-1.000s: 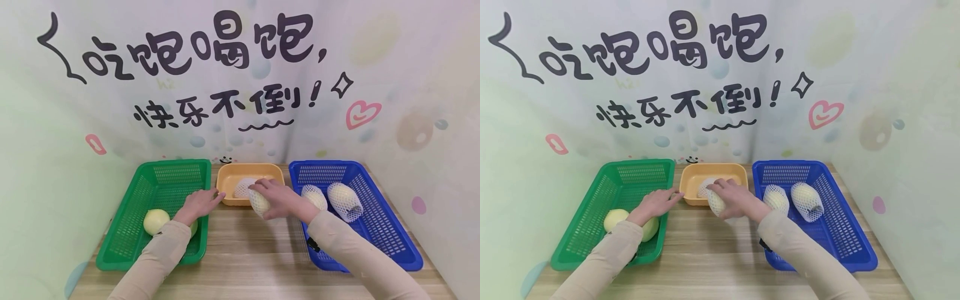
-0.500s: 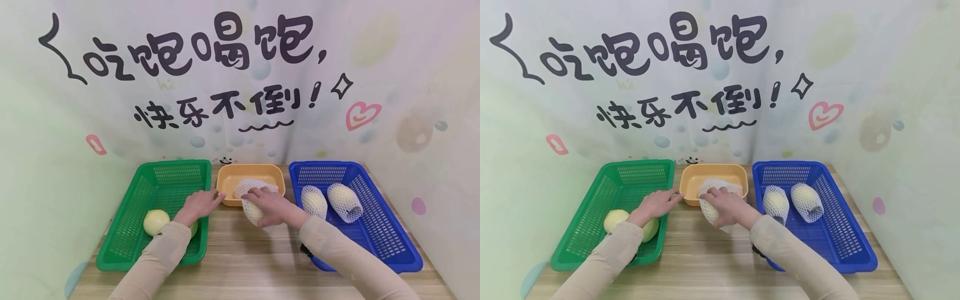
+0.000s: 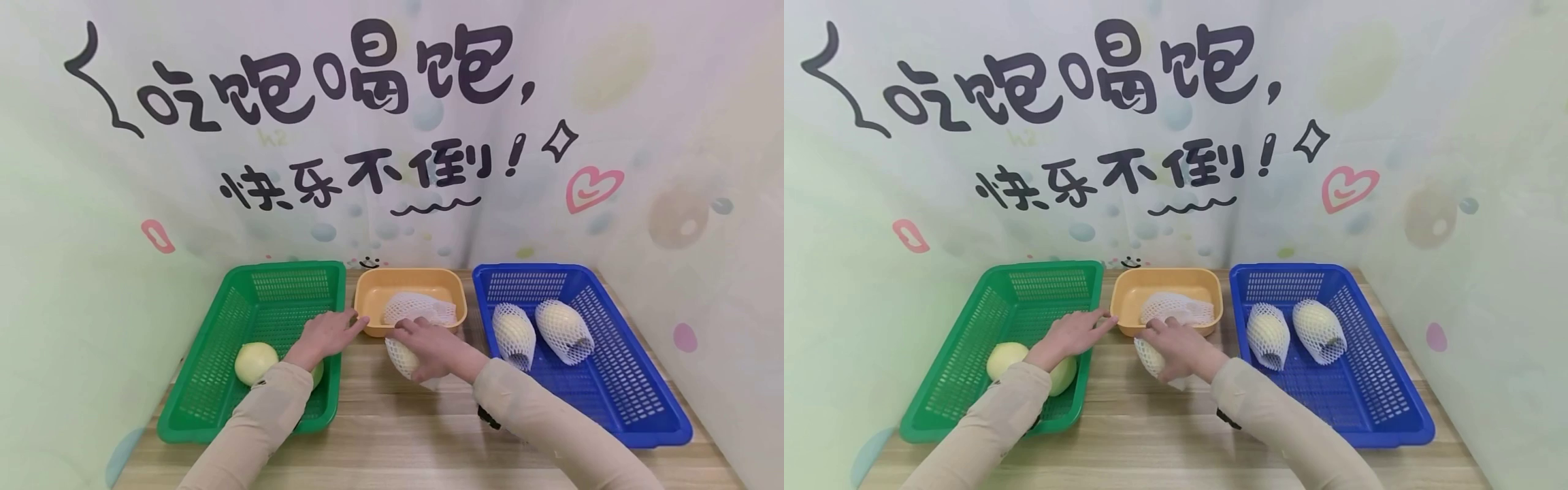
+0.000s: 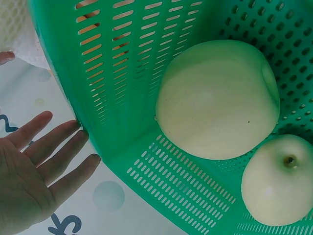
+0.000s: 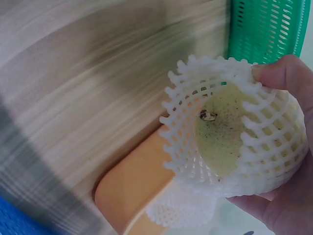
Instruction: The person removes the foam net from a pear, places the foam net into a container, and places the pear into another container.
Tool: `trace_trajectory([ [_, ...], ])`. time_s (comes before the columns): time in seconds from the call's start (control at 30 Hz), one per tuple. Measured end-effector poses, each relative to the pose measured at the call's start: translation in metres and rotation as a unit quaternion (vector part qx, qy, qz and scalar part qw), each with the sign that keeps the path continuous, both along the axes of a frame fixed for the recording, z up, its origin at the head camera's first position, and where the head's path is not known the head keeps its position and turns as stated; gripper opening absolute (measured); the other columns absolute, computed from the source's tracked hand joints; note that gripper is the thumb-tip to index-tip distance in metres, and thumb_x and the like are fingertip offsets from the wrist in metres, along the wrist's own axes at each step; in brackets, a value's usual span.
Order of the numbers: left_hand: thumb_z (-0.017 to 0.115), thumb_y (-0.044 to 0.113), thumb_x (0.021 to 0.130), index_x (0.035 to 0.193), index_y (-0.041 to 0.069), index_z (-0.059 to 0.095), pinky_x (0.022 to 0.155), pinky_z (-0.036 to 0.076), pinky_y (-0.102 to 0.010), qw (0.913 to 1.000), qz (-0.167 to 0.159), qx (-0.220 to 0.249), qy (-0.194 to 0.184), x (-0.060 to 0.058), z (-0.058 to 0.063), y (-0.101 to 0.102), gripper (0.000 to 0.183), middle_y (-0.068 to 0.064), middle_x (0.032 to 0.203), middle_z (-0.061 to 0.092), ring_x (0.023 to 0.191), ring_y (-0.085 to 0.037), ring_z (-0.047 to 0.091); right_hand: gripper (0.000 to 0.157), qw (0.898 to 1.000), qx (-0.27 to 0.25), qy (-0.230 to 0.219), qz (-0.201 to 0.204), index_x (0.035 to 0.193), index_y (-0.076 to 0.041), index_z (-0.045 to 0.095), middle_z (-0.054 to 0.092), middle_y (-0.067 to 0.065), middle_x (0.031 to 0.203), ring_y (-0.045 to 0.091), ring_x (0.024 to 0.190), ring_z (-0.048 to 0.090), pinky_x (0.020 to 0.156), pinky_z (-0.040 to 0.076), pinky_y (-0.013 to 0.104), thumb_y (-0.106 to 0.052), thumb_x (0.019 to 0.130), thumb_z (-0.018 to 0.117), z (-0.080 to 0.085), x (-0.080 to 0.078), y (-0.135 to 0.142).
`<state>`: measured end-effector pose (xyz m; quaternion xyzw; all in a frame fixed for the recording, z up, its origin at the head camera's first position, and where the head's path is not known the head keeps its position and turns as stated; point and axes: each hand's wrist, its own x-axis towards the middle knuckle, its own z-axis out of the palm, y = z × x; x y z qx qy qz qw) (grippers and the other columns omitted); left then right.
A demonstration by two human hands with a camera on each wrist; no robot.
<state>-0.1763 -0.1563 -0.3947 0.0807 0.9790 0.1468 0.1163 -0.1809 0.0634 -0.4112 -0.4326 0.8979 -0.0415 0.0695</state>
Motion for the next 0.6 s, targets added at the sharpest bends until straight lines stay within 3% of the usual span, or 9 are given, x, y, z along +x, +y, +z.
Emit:
trace_trajectory([
  [0.2,0.035,0.049,0.095,0.13,0.008,0.05,0.07,0.046,-0.045,1.0,0.003,-0.001,-0.003,0.0,0.0,0.001,0.055,-0.015,0.113,0.059,0.096,-0.033,0.056,0.081,1.0,0.005,-0.001,0.004,0.132,-0.015,0.045,0.044,0.005,0.124,0.027,0.108,0.045,0.077,0.047,0.038,-0.029,0.061,0.082,-0.011,0.0,-0.005],
  [0.6,0.035,0.049,0.095,0.13,0.008,0.05,0.075,0.045,-0.046,1.0,0.008,-0.003,-0.005,-0.002,-0.001,0.001,0.056,-0.015,0.116,0.058,0.1,-0.033,0.055,0.081,0.999,0.037,-0.022,-0.013,0.135,-0.019,0.044,0.043,0.005,0.127,0.027,0.113,0.043,0.08,0.046,0.042,-0.031,0.064,0.082,-0.027,0.0,-0.011],
])
